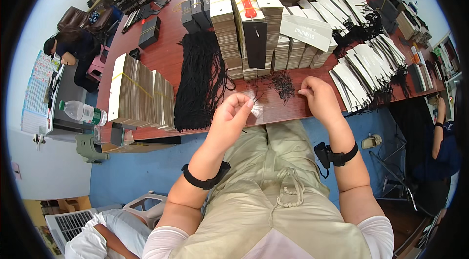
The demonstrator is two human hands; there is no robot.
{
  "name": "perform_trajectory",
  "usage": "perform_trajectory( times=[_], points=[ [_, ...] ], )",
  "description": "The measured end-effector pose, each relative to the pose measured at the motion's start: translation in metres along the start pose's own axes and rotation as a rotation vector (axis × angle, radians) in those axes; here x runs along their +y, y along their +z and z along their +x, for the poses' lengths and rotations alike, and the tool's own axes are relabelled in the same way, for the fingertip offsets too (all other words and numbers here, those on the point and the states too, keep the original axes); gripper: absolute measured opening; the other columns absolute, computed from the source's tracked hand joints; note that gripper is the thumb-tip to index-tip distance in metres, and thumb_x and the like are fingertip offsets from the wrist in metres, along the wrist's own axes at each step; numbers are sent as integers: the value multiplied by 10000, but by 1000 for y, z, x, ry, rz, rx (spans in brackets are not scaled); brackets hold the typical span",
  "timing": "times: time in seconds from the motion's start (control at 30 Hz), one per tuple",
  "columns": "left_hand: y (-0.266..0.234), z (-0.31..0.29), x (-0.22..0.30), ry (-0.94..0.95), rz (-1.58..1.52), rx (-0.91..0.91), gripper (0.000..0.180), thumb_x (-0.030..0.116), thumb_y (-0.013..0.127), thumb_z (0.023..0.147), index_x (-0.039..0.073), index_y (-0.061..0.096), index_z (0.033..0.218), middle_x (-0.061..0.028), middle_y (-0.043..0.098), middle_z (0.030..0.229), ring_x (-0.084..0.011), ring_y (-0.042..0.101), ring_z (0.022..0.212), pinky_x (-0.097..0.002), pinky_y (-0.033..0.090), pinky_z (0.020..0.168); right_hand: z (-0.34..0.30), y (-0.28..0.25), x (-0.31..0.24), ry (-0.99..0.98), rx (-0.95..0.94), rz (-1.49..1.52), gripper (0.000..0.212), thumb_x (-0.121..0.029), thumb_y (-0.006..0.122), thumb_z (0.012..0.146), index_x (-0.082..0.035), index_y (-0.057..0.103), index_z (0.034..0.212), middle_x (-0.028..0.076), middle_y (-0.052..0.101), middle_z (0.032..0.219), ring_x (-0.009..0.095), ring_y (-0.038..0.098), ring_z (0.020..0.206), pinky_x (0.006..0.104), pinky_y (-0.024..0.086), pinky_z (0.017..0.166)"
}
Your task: Thread black cords through paper tags and organize them into stacks.
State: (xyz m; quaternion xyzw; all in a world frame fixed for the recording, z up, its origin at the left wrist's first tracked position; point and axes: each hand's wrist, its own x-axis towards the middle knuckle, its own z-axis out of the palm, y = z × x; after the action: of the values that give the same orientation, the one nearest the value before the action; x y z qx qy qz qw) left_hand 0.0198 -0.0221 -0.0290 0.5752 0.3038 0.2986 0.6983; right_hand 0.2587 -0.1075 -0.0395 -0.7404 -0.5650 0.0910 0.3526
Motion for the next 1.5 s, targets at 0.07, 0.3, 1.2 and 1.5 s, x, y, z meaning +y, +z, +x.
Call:
perform_trajectory(
  times=[0.07,0.3,1.2,1.5],
  points=[
    [3,0,2,1,-17,-5,106,156,560,942,52,546,955,77,443,699,-3,333,546,-182,260,475,4,-4,1,5,16,11,141,-41,682,740,7,562,797,168,604,776,369,580,777,426,455,676],
    [5,1,1,6,-53,-36,95,149,552,947,55,545,957,79,447,705,3,321,545,-177,250,475,7,-8,0,221,-38,516,129,2,628,817,-13,608,944,69,643,752,128,595,645,260,474,588],
    [7,-3,2,43,-132,-164,59,90,511,963,60,531,1009,73,496,835,9,399,683,-155,321,574,4,25,-38,504,-695,1809,75,-128,580,908,-61,552,892,47,583,767,124,466,576,244,351,480],
    [11,0,0,57,-107,-102,78,138,547,951,78,517,991,72,446,749,-9,330,570,-179,259,488,5,29,-47,636,-722,1791,65,-113,574,907,-52,570,885,38,565,790,121,466,613,247,348,486]
  ],
)
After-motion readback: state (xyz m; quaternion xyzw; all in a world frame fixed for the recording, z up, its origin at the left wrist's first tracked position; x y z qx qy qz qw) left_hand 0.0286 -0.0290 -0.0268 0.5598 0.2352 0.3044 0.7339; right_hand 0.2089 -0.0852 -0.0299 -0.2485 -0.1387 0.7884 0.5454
